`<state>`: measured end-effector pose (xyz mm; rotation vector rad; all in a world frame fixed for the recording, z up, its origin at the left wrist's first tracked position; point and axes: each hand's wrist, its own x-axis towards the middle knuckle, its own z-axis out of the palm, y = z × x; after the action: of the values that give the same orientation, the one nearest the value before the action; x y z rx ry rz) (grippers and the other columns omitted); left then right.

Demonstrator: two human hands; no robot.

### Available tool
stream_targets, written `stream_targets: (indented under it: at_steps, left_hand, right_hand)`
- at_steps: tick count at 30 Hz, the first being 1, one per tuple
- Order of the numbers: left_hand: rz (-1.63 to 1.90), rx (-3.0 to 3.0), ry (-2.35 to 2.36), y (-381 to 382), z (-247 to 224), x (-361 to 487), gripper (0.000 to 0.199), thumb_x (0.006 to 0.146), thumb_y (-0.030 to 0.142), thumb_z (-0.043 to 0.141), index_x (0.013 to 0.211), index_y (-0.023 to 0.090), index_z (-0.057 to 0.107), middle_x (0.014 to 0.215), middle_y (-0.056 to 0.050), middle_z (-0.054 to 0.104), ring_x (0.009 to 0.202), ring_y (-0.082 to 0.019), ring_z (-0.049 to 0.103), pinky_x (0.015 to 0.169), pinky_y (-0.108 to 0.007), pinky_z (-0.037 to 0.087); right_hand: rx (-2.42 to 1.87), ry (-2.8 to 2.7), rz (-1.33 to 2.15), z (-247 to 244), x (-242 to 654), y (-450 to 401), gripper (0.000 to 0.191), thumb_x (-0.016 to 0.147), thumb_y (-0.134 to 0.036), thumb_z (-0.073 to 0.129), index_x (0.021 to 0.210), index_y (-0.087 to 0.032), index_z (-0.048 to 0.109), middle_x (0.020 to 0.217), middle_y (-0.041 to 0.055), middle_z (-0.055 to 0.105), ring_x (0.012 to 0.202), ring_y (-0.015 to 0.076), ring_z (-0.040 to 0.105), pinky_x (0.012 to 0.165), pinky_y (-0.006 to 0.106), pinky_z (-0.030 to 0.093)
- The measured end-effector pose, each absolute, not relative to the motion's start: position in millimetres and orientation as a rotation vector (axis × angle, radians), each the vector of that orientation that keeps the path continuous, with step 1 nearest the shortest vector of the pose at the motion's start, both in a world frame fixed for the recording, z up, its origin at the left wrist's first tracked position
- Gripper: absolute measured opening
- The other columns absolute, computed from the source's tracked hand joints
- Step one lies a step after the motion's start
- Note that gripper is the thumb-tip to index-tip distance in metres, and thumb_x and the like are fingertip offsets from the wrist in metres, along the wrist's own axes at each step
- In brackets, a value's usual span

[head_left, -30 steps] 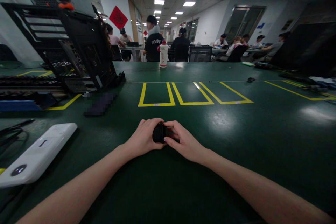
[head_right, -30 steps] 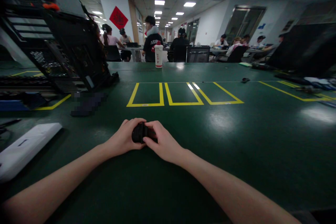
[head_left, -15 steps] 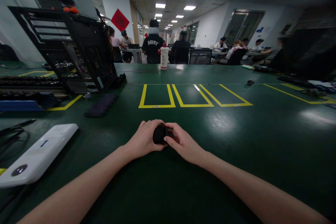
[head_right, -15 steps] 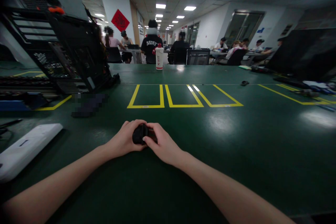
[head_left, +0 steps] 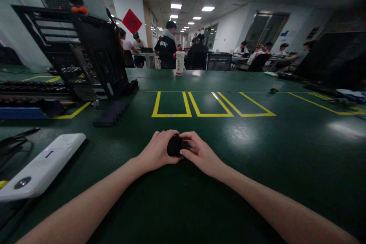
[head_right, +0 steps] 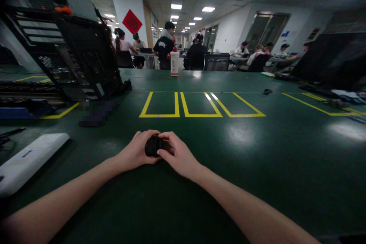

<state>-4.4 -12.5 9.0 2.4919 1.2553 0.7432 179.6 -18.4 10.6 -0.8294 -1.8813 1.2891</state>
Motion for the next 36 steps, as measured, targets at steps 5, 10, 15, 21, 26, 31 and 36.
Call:
stream_targets:
  at_steps: [5, 10, 15, 21, 26, 31, 36]
  left_hand:
    - [0.748, 2.497, 1.263, -12.7, 9.4, -5.2, 0.057, 0.066, 0.037, 0.066, 0.113, 0.022, 0.038, 0.104, -0.005, 0.054, 0.095, -0.024, 0.051, 0.079, -0.037, 0.034]
    - [0.731, 2.488, 1.269, -12.8, 10.7, -6.7, 0.058, 0.066, 0.040, 0.066, 0.114, 0.022, 0.037, 0.104, -0.005, 0.054, 0.095, -0.025, 0.051, 0.079, -0.037, 0.034]
    - [0.735, 2.493, 1.262, -13.5, 10.2, -6.3, 0.054, 0.067, 0.036, 0.065, 0.112, 0.022, 0.038, 0.104, -0.005, 0.053, 0.093, -0.023, 0.051, 0.078, -0.036, 0.035]
    - [0.753, 2.513, 1.303, -15.6, 9.0, -3.3, 0.054, 0.067, 0.036, 0.066, 0.111, 0.020, 0.038, 0.103, -0.005, 0.053, 0.092, -0.023, 0.052, 0.077, -0.036, 0.035]
    - [0.765, 2.543, 1.308, -16.5, 7.4, -2.4, 0.055, 0.067, 0.036, 0.065, 0.112, 0.021, 0.038, 0.104, -0.005, 0.054, 0.093, -0.023, 0.052, 0.076, -0.036, 0.035]
    - [0.767, 2.578, 1.344, -17.1, 6.2, -1.7, 0.060, 0.065, 0.035, 0.067, 0.115, 0.020, 0.036, 0.105, -0.006, 0.054, 0.094, -0.025, 0.051, 0.077, -0.037, 0.035]
    - [0.696, 2.564, 1.323, -20.0, 11.8, -2.5, 0.061, 0.068, 0.035, 0.065, 0.118, 0.019, 0.034, 0.108, -0.008, 0.053, 0.097, -0.024, 0.050, 0.079, -0.037, 0.034]
  right_hand:
    - [-0.914, -1.866, 1.163, 5.0, 185.8, -13.5, 0.035, 0.076, -0.010, 0.052, 0.108, -0.023, 0.047, 0.116, 0.0046, 0.044, 0.113, 0.0176, 0.045, 0.099, 0.037, 0.039]
    - [-0.992, -1.618, 1.377, 4.7, 189.2, -3.8, 0.038, 0.072, -0.017, 0.060, 0.105, -0.020, 0.043, 0.111, 0.0065, 0.051, 0.106, 0.0181, 0.052, 0.094, 0.039, 0.043]
    - [-0.895, -1.655, 1.525, 12.3, 177.7, -6.9, 0.027, 0.072, -0.019, 0.061, 0.097, -0.019, 0.050, 0.104, 0.0038, 0.056, 0.098, 0.0181, 0.058, 0.087, 0.038, 0.047]
    - [-0.925, -1.594, 1.575, 15.2, 171.7, -9.2, 0.028, 0.068, -0.020, 0.066, 0.093, -0.017, 0.054, 0.097, 0.0029, 0.059, 0.093, 0.0189, 0.059, 0.084, 0.039, 0.048]
    - [-0.965, -1.597, 1.556, 13.9, 172.6, -10.5, 0.027, 0.069, -0.021, 0.065, 0.094, -0.018, 0.055, 0.096, 0.0026, 0.060, 0.093, 0.0178, 0.059, 0.084, 0.038, 0.048]
    - [-0.967, -1.603, 1.585, 15.3, 173.8, -11.1, 0.029, 0.069, -0.022, 0.065, 0.095, -0.018, 0.054, 0.098, 0.0036, 0.059, 0.094, 0.0178, 0.058, 0.084, 0.037, 0.047]
    - [-0.956, -1.636, 1.570, 13.2, 175.9, -10.7, 0.032, 0.068, -0.024, 0.066, 0.097, -0.019, 0.051, 0.102, 0.0036, 0.058, 0.096, 0.0184, 0.058, 0.085, 0.039, 0.047]
